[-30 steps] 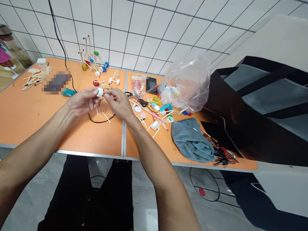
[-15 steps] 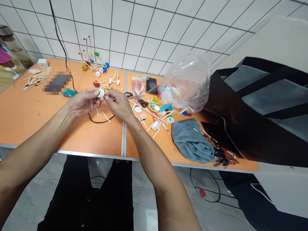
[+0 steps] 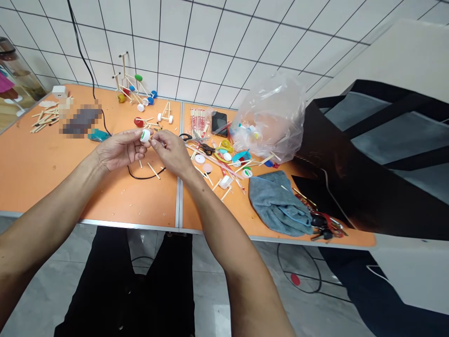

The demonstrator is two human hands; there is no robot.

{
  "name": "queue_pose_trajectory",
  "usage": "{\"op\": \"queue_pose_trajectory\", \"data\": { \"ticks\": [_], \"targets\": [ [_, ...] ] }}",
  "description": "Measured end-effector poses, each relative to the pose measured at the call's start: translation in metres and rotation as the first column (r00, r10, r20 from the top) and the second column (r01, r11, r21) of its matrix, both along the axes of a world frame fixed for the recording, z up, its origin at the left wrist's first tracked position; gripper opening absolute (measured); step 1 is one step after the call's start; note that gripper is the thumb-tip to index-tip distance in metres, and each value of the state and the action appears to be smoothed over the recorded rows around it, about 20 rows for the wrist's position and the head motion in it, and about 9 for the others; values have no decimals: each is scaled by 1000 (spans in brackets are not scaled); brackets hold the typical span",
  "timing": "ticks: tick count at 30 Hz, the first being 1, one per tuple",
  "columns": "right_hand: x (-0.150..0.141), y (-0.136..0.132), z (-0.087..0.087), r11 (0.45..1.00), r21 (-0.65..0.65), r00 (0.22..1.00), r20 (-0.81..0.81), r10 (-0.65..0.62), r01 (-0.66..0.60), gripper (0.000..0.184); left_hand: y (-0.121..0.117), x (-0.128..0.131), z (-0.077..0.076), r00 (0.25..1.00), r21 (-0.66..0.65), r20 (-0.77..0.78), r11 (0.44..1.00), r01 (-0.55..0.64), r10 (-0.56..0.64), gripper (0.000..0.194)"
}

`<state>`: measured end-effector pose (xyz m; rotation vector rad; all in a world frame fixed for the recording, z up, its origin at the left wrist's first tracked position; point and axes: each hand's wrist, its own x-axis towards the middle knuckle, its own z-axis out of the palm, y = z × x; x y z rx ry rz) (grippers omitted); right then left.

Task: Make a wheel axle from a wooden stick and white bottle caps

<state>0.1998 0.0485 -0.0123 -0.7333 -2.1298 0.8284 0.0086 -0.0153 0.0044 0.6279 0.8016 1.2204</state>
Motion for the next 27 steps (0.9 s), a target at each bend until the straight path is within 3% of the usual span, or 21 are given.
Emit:
{"op": "queue_pose_trajectory", "data": {
  "ticks": [8,14,18,22,27],
  "targets": [
    [-1,-3,1,1000,8,1000,13,-19,19,23,0,0,2,997,-24,-80,1000,10,-12,20],
    [-2,-1,0,998,23,999,7,-50,50,15,0,4,1,988,-22,-147,998,-50,46,22],
    [-1,-1,-1,993,74,996,22,-90,88,14,0,5,1,972,14,-218,997,-82,84,23],
    [-2,0,-2,989,106,993,52,-110,104,15,-2,7,2,962,58,-249,993,-102,113,13],
    [-3,3,-6,993,75,996,-17,-85,86,12,-3,7,2,949,140,-268,982,-131,164,12]
  ]
}}
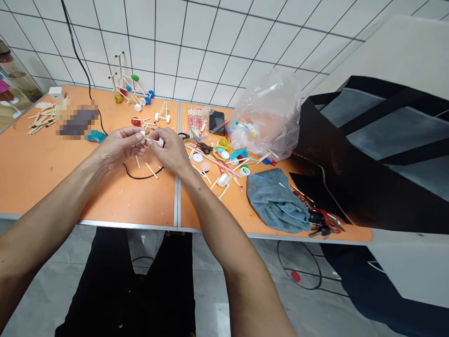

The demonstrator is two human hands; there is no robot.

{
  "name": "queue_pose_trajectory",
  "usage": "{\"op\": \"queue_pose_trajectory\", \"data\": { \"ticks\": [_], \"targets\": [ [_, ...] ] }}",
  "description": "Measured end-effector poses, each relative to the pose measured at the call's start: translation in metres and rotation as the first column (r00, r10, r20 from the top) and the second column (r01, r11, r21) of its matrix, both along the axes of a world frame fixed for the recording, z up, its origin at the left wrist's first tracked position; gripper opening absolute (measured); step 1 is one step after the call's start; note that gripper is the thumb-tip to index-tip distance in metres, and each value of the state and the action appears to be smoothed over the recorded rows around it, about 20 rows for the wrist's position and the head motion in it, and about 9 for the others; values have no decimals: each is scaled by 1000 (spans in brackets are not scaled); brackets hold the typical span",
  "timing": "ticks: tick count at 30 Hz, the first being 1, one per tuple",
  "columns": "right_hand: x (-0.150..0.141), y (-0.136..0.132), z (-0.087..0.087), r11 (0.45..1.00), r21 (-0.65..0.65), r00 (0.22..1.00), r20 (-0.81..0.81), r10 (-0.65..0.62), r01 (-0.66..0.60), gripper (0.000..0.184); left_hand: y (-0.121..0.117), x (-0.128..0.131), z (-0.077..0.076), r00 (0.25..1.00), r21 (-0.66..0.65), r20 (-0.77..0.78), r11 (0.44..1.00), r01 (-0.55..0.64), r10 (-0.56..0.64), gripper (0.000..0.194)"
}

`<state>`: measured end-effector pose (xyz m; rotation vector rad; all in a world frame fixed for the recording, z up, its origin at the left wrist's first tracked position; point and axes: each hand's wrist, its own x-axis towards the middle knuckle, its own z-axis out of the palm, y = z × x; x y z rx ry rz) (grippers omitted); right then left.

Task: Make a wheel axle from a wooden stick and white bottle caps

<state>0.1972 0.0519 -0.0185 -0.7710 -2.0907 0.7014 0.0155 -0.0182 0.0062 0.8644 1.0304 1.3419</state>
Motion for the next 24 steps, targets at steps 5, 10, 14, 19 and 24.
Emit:
{"op": "queue_pose_trajectory", "data": {
  "ticks": [5,10,14,19,24],
  "targets": [
    [1,6,-7,990,-125,986,-156,50,-70,41,3,-5,-1,998,41,-5,997,-58,58,13],
    [3,9,-9,983,-147,978,-193,80,-109,47,5,-7,-1,995,53,-12,994,-95,96,10],
    [2,8,-9,984,-143,971,-229,74,-109,44,6,-7,-3,994,72,-53,993,-91,95,14],
    [0,10,-11,980,-167,962,-267,61,-108,46,8,-10,-10,982,189,-133,976,-109,135,39],
    [-1,9,-11,977,-185,959,-278,51,-105,47,12,-10,-16,957,313,-177,935,-169,232,59]
  ]
}}
